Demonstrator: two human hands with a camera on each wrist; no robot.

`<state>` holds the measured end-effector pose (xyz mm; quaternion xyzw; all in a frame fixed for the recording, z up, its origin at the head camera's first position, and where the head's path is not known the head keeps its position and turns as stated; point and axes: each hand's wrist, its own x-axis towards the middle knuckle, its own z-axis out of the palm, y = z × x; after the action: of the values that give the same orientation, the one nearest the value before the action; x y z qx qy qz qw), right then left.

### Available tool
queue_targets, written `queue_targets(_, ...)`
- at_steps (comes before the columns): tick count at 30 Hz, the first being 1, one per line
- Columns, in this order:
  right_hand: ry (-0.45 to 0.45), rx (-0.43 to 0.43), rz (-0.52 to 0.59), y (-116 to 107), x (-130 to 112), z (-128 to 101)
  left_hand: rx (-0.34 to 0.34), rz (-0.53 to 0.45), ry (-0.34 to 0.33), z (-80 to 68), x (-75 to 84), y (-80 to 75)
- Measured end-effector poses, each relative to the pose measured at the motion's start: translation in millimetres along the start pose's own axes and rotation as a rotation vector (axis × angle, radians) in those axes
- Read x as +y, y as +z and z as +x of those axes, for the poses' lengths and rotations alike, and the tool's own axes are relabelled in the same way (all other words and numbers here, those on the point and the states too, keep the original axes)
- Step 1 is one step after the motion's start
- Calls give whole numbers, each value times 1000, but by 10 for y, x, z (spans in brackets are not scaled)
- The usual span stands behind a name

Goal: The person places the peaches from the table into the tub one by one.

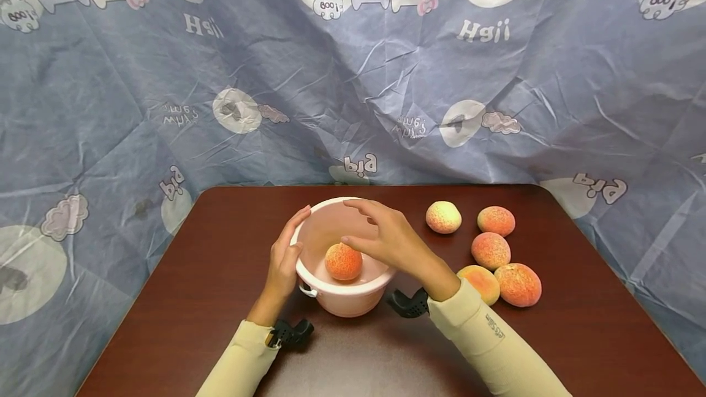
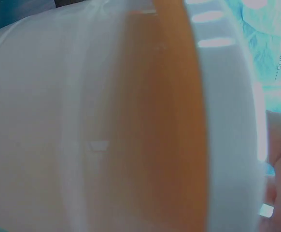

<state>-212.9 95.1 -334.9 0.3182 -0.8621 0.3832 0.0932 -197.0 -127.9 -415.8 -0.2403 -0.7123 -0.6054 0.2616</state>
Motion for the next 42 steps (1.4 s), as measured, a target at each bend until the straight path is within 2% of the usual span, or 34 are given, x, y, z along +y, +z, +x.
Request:
queue_targets(5,-5,15,21,-48,-14,-55,6,-17,3,-21,-59,-18)
queue_targets(12,-9,58,38,-153,-9,-102,0,-21,21,-6,-44,-17)
queue_targets(23,19,73,37,-280,41,-240,11,-6,31,-39,-248,5)
queue_targets(34,-24,108,49,-364,74,-342,16,-18,33,-46,-269,-23)
queue_targets(42,49,125,15,-439,121,-487,7,-22,29,-47,-274,-12)
